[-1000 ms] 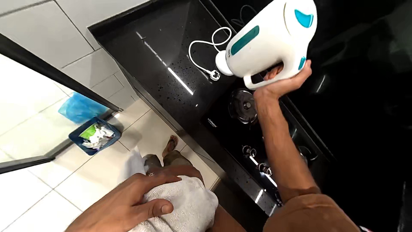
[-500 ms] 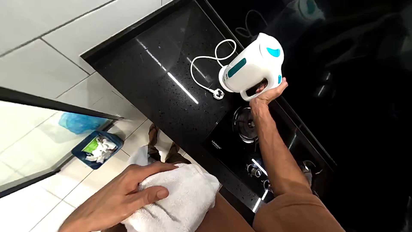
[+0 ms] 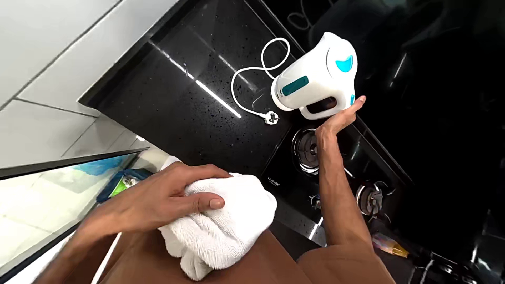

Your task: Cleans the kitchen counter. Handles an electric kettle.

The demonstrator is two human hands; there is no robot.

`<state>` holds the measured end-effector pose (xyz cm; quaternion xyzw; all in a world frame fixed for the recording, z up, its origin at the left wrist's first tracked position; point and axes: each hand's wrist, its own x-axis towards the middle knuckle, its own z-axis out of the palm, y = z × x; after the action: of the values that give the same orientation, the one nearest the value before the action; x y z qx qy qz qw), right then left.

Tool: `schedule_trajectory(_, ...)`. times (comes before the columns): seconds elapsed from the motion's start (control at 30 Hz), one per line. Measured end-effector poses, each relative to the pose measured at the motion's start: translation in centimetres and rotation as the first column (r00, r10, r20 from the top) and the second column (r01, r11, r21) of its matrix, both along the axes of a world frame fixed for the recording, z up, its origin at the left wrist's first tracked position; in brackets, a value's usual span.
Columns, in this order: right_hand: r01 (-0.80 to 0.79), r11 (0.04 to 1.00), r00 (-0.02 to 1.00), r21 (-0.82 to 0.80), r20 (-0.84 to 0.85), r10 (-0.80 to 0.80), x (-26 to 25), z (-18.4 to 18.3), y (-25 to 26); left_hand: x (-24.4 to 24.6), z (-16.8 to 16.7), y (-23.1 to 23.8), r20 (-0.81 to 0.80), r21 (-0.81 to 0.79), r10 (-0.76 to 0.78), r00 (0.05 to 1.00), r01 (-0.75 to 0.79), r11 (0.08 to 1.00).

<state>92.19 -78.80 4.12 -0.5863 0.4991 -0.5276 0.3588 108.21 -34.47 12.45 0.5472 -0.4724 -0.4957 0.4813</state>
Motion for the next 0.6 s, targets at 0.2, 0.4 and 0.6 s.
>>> schedule_trajectory(0.2,-0.071,0.927,0.932,0.368,-0.307,0.193,-1.4,-2.0,11.6,2.8,0.4,-3.5,0.064,0.058,-0.252,0.966,0.248,0.967)
schedule_trajectory(0.4,-0.196,0.914,0.570,0.356,-0.717,0.402,1.3,-9.4,12.2,3.1,0.1,-4.3,0.110,0.030,-0.309,0.945,0.308,0.951)
schedule_trajectory(0.6,-0.455,0.876,0.486,0.162,-0.779,0.397,2.2,-6.8,12.4,5.1,-1.1,-3.0,0.075,-0.042,-0.189,0.979,0.193,0.980)
